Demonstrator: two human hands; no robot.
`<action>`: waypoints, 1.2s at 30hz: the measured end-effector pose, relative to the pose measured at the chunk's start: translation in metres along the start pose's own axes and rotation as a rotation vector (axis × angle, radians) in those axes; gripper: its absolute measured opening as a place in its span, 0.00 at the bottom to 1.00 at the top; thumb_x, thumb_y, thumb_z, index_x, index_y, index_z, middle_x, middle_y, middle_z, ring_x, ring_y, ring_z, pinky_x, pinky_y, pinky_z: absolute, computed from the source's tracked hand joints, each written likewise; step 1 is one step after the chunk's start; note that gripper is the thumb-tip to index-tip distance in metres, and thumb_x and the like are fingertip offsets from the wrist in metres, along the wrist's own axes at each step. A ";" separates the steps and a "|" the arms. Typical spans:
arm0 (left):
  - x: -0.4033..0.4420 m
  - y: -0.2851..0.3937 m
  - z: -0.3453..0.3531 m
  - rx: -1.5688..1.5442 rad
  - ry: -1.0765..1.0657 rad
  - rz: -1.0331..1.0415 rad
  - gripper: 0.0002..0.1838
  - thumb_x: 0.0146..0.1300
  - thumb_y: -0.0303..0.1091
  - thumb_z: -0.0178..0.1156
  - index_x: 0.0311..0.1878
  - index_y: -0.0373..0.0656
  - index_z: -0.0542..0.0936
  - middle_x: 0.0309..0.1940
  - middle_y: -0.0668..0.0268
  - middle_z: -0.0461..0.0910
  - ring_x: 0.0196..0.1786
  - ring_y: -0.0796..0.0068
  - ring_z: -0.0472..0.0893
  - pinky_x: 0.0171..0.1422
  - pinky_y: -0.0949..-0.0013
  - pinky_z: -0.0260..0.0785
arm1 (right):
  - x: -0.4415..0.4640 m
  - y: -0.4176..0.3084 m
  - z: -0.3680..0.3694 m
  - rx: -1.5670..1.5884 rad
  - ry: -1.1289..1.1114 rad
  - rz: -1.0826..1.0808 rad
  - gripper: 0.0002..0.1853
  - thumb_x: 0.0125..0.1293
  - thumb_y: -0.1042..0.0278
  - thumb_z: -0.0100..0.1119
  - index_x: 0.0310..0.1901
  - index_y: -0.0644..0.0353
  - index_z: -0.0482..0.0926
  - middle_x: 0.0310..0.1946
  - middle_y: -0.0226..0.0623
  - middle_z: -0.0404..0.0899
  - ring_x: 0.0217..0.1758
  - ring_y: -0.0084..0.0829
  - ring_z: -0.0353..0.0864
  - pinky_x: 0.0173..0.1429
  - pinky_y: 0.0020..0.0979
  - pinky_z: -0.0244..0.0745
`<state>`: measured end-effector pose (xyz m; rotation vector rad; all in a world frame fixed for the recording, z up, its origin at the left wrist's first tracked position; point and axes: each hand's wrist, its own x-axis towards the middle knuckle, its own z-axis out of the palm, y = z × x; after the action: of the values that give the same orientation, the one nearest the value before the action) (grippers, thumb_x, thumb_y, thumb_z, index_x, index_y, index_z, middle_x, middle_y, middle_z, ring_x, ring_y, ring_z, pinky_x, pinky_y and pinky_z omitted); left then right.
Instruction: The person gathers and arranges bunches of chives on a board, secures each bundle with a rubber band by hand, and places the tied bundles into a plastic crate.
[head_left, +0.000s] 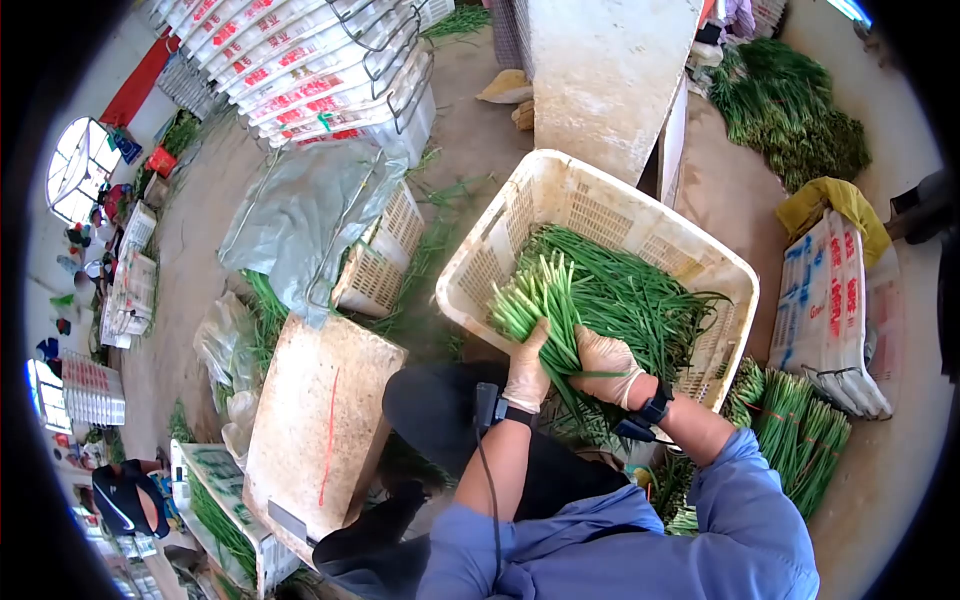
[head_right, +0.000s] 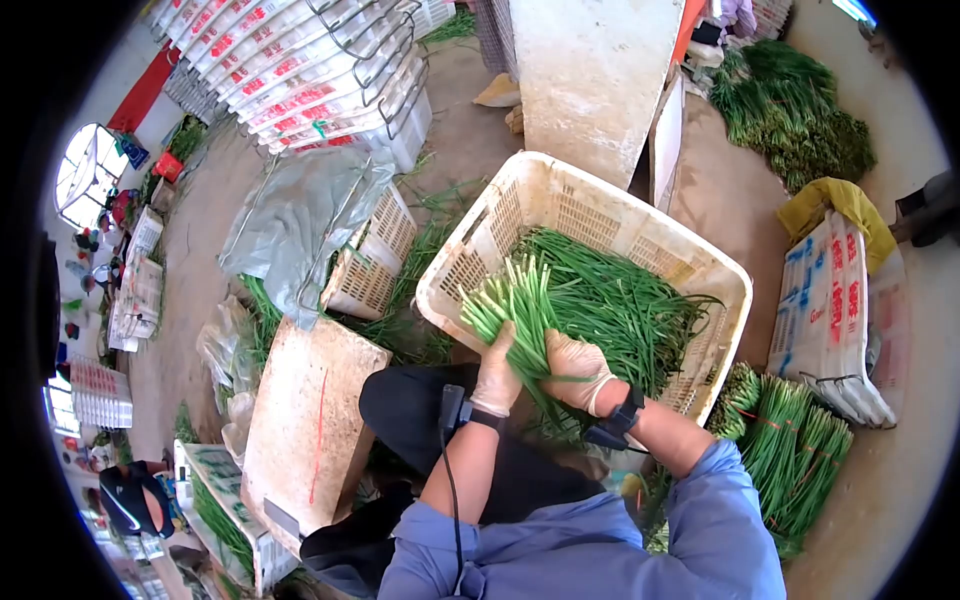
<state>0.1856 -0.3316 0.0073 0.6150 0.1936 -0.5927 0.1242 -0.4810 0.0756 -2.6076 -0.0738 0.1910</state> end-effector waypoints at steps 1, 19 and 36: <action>0.004 -0.007 -0.011 0.032 -0.015 0.028 0.34 0.67 0.45 0.76 0.71 0.40 0.76 0.61 0.63 0.82 0.62 0.64 0.82 0.73 0.56 0.73 | 0.002 0.001 0.003 -0.051 0.030 -0.032 0.29 0.55 0.63 0.73 0.54 0.71 0.73 0.38 0.54 0.84 0.41 0.56 0.88 0.47 0.48 0.84; -0.017 0.026 -0.007 -0.088 -0.305 -0.101 0.40 0.63 0.36 0.74 0.76 0.33 0.71 0.70 0.55 0.80 0.71 0.56 0.79 0.81 0.55 0.66 | 0.009 -0.025 0.020 -0.525 0.245 -0.176 0.20 0.66 0.71 0.57 0.55 0.77 0.76 0.26 0.41 0.81 0.24 0.39 0.84 0.30 0.39 0.78; -0.011 0.031 -0.014 -0.030 -0.024 -0.033 0.25 0.61 0.32 0.66 0.61 0.31 0.83 0.53 0.55 0.88 0.53 0.57 0.87 0.66 0.56 0.79 | 0.011 0.005 -0.072 0.567 -0.182 -0.096 0.32 0.67 0.45 0.75 0.62 0.63 0.84 0.44 0.47 0.91 0.45 0.44 0.91 0.51 0.39 0.85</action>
<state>0.1950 -0.2979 0.0153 0.5767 0.1898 -0.6280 0.1454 -0.5201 0.1330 -2.0137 -0.1801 0.3581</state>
